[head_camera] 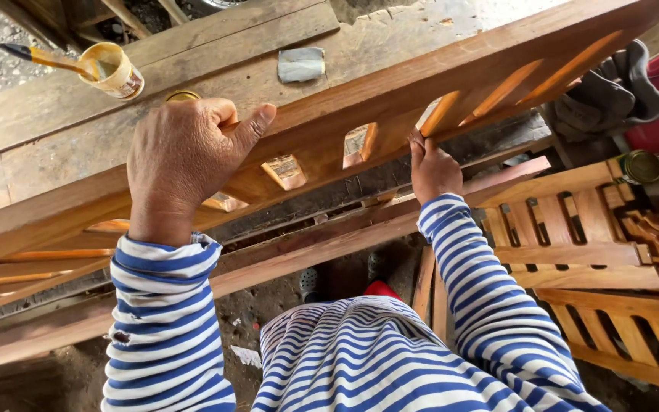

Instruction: Manual sanding of wooden furniture slats to smooth the edges using a hand tool

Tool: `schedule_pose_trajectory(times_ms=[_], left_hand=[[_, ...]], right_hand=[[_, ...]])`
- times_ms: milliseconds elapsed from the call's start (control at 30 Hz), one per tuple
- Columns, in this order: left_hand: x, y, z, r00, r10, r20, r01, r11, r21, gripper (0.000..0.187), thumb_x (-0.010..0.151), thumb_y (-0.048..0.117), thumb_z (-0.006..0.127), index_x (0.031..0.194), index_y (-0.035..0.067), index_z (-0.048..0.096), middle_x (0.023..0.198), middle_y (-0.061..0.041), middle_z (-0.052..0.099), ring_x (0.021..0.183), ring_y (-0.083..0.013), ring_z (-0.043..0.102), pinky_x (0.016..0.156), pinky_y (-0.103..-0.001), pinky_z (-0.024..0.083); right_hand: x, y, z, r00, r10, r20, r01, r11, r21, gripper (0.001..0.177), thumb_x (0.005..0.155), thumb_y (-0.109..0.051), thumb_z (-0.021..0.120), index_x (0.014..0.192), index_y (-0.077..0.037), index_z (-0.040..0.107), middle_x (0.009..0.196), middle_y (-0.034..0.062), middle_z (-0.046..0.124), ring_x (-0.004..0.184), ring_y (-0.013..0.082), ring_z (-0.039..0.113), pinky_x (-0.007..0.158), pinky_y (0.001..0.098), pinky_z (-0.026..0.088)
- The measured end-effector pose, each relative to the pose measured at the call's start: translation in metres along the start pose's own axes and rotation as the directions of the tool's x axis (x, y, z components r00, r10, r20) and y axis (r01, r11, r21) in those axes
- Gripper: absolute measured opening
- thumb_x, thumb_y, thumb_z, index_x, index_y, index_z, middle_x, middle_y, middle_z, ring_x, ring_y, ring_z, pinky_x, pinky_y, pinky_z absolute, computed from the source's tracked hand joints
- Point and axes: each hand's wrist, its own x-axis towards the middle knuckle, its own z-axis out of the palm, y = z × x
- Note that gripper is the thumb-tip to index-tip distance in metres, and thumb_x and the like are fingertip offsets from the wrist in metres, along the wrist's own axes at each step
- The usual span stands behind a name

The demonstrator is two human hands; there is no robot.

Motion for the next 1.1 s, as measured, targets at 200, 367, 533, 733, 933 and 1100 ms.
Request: schedule_pose_trajectory(times_ms=[200,367,533,733,933,1100], left_hand=[[-0.007,0.009,-0.007,0.998,-0.047,0.047,0.050,0.997,-0.064,0.075,0.104,0.077,0.053,0.058,0.017,0.048,0.055,-0.012,0.051,0.060,-0.0411,0.056,0.054,-0.054,0.038],[-0.010,0.011,-0.009,0.999,-0.047,0.021,0.048,0.998,-0.051,0.074,0.102,0.078,0.051,0.060,0.017,0.056,0.059,-0.015,0.058,0.067,-0.0448,0.061,0.057,-0.056,0.044],[-0.008,0.007,-0.004,1.000,0.009,-0.005,-0.009,1.000,-0.022,0.077,0.105,0.076,0.049,0.056,0.017,0.047,0.054,-0.014,0.053,0.063,-0.0429,0.059,0.056,-0.055,0.043],[-0.002,0.007,-0.006,0.998,-0.038,0.042,0.040,0.998,-0.048,0.076,0.104,0.076,0.051,0.058,0.016,0.050,0.057,-0.014,0.055,0.066,-0.0427,0.060,0.058,-0.055,0.043],[-0.006,0.009,-0.013,0.994,-0.088,0.064,0.093,0.993,-0.072,0.066,0.100,0.077,0.052,0.068,0.021,0.062,0.064,-0.013,0.063,0.070,-0.0436,0.064,0.059,-0.055,0.047],[-0.011,0.008,-0.006,1.000,-0.008,-0.011,0.007,0.995,-0.095,0.068,0.102,0.073,0.056,0.061,0.019,0.057,0.055,-0.012,0.057,0.061,-0.0416,0.061,0.054,-0.054,0.044]], right_hand=[[0.023,0.009,0.009,0.998,0.003,0.067,-0.006,0.999,0.045,0.063,0.104,-0.052,0.032,0.129,-0.002,0.061,0.119,0.0343,0.064,0.110,0.0548,0.059,0.096,0.0610,0.042],[0.018,0.004,-0.018,0.863,-0.019,0.505,-0.319,0.754,0.574,0.042,0.101,-0.046,0.040,0.078,-0.013,0.049,0.054,-0.0002,0.031,0.043,0.0137,0.023,0.043,0.0324,0.017],[0.012,0.023,-0.009,0.717,-0.176,0.674,-0.562,0.426,0.709,0.047,0.102,-0.060,0.049,0.083,-0.017,0.052,0.053,-0.0057,0.033,0.041,0.0084,0.018,0.037,0.0248,0.019],[0.020,0.014,-0.014,0.900,0.002,0.435,-0.274,0.779,0.563,0.051,0.107,-0.051,0.046,0.086,-0.005,0.054,0.051,0.0029,0.031,0.042,0.0128,0.023,0.039,0.0293,0.018],[0.005,0.000,-0.005,0.997,0.002,0.073,0.002,0.998,-0.063,0.068,0.108,-0.058,0.024,0.123,-0.004,0.061,0.115,0.0266,0.067,0.102,0.0464,0.063,0.088,0.0604,0.047],[0.015,0.020,0.027,0.999,-0.032,-0.041,0.022,0.978,-0.206,0.045,0.112,-0.046,0.028,0.119,-0.008,0.051,0.110,0.0243,0.068,0.090,0.0481,0.066,0.072,0.0612,0.049]])
